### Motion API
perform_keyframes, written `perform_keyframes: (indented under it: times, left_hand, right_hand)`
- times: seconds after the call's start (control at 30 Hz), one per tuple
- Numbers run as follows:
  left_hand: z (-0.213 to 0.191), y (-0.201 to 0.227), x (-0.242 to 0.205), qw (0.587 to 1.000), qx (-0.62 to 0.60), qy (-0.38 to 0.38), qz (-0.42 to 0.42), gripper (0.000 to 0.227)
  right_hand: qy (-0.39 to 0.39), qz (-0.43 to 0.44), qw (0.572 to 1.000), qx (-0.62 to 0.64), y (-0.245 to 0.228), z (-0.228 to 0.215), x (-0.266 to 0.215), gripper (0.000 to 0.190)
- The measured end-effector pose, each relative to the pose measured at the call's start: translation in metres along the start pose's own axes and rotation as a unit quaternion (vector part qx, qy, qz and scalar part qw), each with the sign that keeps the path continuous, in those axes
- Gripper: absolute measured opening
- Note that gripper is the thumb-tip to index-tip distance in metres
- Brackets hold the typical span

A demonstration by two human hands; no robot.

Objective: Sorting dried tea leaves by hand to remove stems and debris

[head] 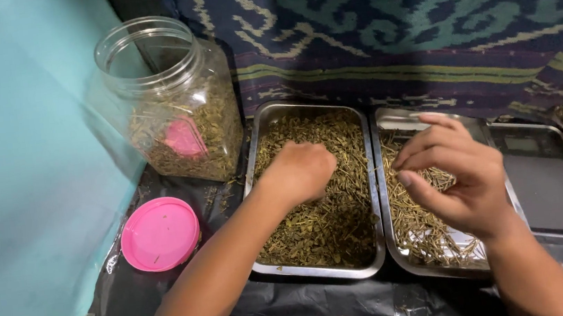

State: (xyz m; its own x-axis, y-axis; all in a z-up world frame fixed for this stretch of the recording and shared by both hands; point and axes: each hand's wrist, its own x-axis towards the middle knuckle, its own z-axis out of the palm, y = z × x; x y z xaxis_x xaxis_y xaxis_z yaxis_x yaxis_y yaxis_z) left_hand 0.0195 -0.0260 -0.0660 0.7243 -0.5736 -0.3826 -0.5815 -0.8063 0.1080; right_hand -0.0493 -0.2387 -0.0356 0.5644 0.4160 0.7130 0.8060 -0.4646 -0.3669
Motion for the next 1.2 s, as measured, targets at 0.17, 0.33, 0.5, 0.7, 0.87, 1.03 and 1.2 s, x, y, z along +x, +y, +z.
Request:
perform_keyframes:
  times: [0.17,0.33,0.5,0.7,0.87,1.03,1.2]
  left_hand:
    - [0.008,0.000,0.008,1.000,0.014,-0.005,0.010,0.022]
    - [0.019,-0.004,0.017,0.999,0.027,-0.001,0.022,0.032]
    - [0.017,-0.002,0.013,1.000,0.000,-0.015,0.020,0.038]
    - [0.016,-0.002,0.009,0.999,-0.014,-0.007,0.029,0.040]
    - [0.014,-0.002,0.012,0.999,0.027,-0.017,0.040,0.038]
    - [0.018,-0.001,0.015,0.999,0.024,-0.027,0.039,0.035]
    - [0.012,0.002,0.011,0.999,0.012,0.013,0.049,0.033]
  right_hand:
    - [-0.030,-0.033,0.999,-0.003,-0.011,0.004,0.006,0.014]
    - [-0.003,-0.009,1.000,0.003,-0.008,0.001,0.001,0.016]
    - [0.026,0.010,0.999,0.018,-0.008,-0.001,-0.002,0.020]
    - [0.026,0.005,0.999,0.032,-0.007,0.000,-0.002,0.017]
    - [0.036,0.015,0.999,0.025,-0.005,-0.003,-0.001,0.019]
    - [0.043,0.012,0.999,0.022,-0.007,-0.004,-0.002,0.020]
    - [0.035,0.019,0.999,0.030,-0.008,-0.001,-0.003,0.018]
